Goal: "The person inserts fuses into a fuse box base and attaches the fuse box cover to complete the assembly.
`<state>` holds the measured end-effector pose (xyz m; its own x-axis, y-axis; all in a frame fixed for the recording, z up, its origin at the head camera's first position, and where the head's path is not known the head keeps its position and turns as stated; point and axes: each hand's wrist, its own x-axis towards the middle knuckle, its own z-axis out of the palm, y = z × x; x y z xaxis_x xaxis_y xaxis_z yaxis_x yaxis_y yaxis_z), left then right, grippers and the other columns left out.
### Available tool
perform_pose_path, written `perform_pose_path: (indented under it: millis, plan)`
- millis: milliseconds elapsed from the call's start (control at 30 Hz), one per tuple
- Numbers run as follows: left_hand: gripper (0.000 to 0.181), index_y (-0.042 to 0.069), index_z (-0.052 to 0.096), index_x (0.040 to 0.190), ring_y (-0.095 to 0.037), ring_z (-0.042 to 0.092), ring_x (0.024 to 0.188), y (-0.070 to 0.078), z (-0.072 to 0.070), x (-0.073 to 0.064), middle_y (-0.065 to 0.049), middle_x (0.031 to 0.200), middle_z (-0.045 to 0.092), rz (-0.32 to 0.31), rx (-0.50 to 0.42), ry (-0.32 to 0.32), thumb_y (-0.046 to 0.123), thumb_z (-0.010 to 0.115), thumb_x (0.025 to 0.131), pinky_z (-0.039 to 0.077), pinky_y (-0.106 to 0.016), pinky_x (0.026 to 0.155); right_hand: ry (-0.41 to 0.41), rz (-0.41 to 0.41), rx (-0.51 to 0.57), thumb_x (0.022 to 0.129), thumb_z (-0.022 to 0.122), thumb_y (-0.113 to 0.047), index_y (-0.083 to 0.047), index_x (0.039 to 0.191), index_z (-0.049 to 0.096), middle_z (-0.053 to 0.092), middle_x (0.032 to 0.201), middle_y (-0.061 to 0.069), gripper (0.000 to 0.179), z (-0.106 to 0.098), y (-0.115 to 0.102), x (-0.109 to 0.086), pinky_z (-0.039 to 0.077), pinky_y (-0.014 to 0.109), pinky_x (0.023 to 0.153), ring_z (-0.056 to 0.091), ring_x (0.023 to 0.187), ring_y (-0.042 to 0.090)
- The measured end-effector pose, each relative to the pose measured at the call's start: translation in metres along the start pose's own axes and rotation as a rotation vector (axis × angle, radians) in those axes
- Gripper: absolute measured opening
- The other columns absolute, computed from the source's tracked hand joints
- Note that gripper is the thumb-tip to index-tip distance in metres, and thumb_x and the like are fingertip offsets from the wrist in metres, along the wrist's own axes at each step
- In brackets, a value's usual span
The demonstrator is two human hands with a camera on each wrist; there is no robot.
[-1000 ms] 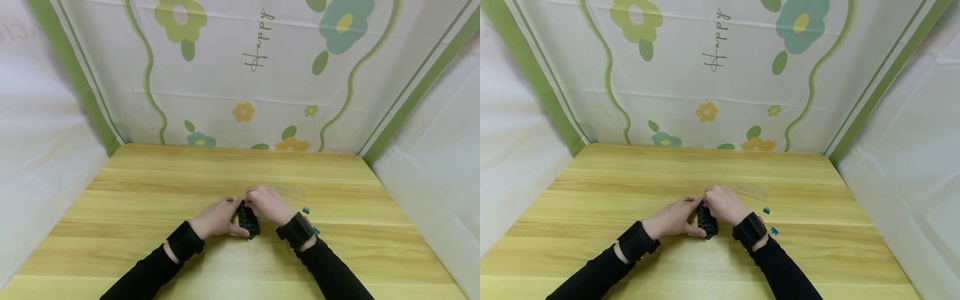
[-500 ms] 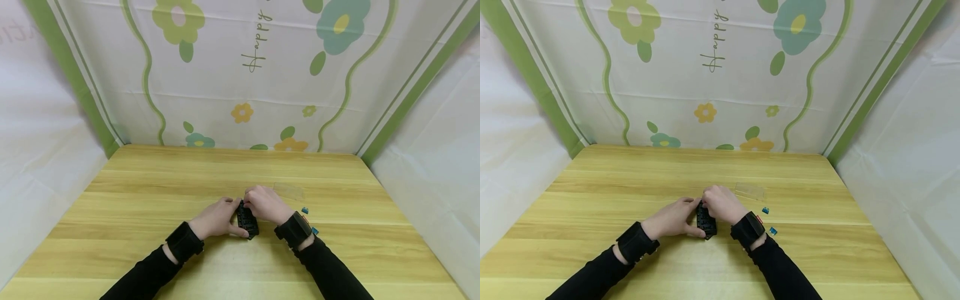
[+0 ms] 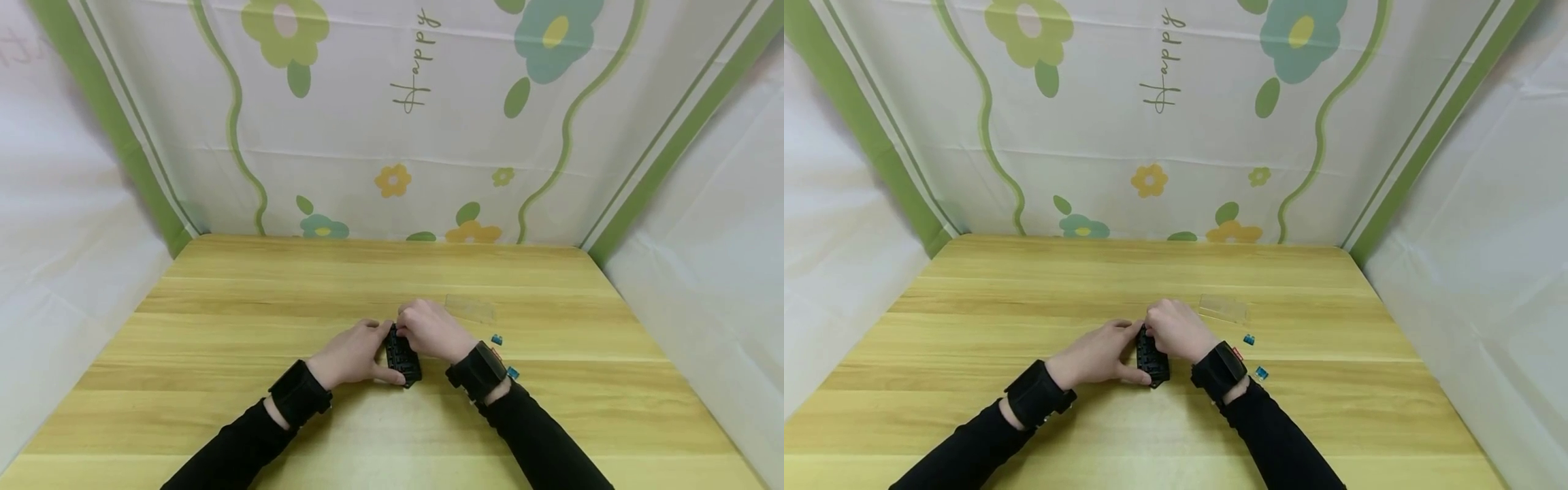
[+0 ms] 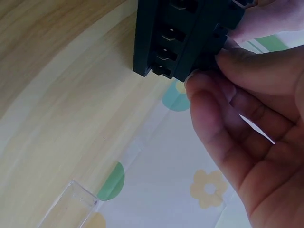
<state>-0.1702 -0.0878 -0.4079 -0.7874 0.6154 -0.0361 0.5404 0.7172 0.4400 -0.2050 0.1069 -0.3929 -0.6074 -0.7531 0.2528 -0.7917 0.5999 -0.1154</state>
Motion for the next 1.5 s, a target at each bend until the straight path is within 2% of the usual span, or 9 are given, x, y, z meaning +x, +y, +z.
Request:
perform_pose_path:
  millis: [167, 400, 600, 700, 867, 967, 1167, 1400, 1500]
  plan:
    - [0.097, 0.005, 0.038, 0.15, -0.034, 0.047, 0.127, -0.001, 0.0, 0.0, -0.023, 0.135, 0.052, 0.009, 0.001, 0.01, 0.061, 0.074, 0.079, 0.045, -0.044, 0.099, -0.002, -0.001, 0.012, 0.086, 0.074, 0.0, -0.011, 0.069, 0.07, 0.053, 0.066, -0.005, 0.021, -0.002, -0.001, 0.002, 0.043, 0.019, 0.054, 0.052, 0.058, 0.008]
    - [0.099, 0.002, 0.037, 0.15, -0.036, 0.047, 0.128, -0.004, -0.001, -0.002, -0.025, 0.135, 0.051, 0.014, -0.007, 0.016, 0.06, 0.074, 0.079, 0.044, -0.046, 0.099, -0.02, -0.029, 0.003, 0.087, 0.072, 0.002, -0.011, 0.066, 0.067, 0.048, 0.062, -0.005, 0.025, -0.004, -0.003, 0.008, 0.037, 0.02, 0.052, 0.044, 0.054, 0.007]
    - [0.103, -0.001, 0.034, 0.151, -0.036, 0.046, 0.128, -0.01, -0.003, -0.001, -0.026, 0.137, 0.05, 0.005, -0.01, -0.016, 0.064, 0.071, 0.08, 0.045, -0.045, 0.099, -0.066, -0.078, 0.075, 0.087, 0.073, 0.001, -0.008, 0.073, 0.073, 0.057, 0.068, -0.001, 0.017, -0.005, 0.002, 0.013, 0.046, 0.019, 0.057, 0.056, 0.06, 0.009]
    - [0.093, 0.001, 0.044, 0.146, -0.031, 0.054, 0.117, -0.012, -0.003, 0.001, -0.02, 0.129, 0.057, 0.012, -0.056, -0.002, 0.062, 0.07, 0.081, 0.048, -0.04, 0.091, -0.102, -0.108, 0.111, 0.088, 0.073, 0.0, -0.006, 0.078, 0.076, 0.058, 0.07, 0.0, 0.011, -0.005, 0.006, 0.015, 0.048, 0.018, 0.06, 0.058, 0.063, 0.01]
    - [0.067, 0.006, 0.061, 0.126, -0.023, 0.06, 0.097, -0.009, -0.006, 0.006, -0.01, 0.112, 0.064, 0.07, -0.118, 0.092, 0.053, 0.076, 0.081, 0.048, -0.035, 0.078, -0.161, -0.127, 0.128, 0.089, 0.072, 0.002, -0.005, 0.076, 0.075, 0.054, 0.069, -0.003, 0.015, -0.011, 0.011, 0.017, 0.046, 0.017, 0.056, 0.053, 0.06, 0.007]
    - [0.064, 0.005, 0.062, 0.122, -0.023, 0.06, 0.096, -0.007, -0.007, 0.007, -0.01, 0.11, 0.064, 0.09, -0.121, 0.121, 0.049, 0.08, 0.08, 0.049, -0.035, 0.078, -0.186, -0.136, 0.124, 0.089, 0.07, 0.004, -0.006, 0.071, 0.072, 0.052, 0.066, -0.004, 0.02, -0.015, 0.01, 0.018, 0.043, 0.018, 0.054, 0.047, 0.057, 0.005]
    - [0.057, 0.008, 0.062, 0.119, -0.021, 0.059, 0.093, -0.006, -0.008, 0.006, -0.006, 0.107, 0.064, 0.087, -0.144, 0.103, 0.047, 0.08, 0.081, 0.047, -0.034, 0.076, -0.219, -0.139, 0.106, 0.087, 0.068, 0.007, -0.006, 0.064, 0.066, 0.046, 0.062, -0.005, 0.026, -0.021, 0.006, 0.022, 0.036, 0.019, 0.052, 0.036, 0.055, 0.006]
    - [0.069, 0.008, 0.06, 0.127, -0.022, 0.059, 0.098, -0.005, -0.006, 0.007, -0.008, 0.112, 0.063, 0.084, -0.147, 0.076, 0.051, 0.081, 0.077, 0.049, -0.035, 0.079, -0.266, -0.111, 0.033, 0.088, 0.068, 0.005, -0.007, 0.064, 0.065, 0.043, 0.064, -0.003, 0.027, -0.026, 0.002, 0.023, 0.033, 0.021, 0.053, 0.034, 0.057, 0.007]
    - [0.073, 0.007, 0.059, 0.127, -0.022, 0.058, 0.097, -0.004, -0.006, 0.007, -0.008, 0.112, 0.062, 0.081, -0.134, 0.071, 0.051, 0.084, 0.074, 0.049, -0.036, 0.078, -0.274, -0.121, -0.005, 0.088, 0.069, 0.004, -0.012, 0.061, 0.058, 0.043, 0.064, -0.003, 0.033, -0.026, 0.002, 0.023, 0.033, 0.021, 0.053, 0.032, 0.057, 0.007]
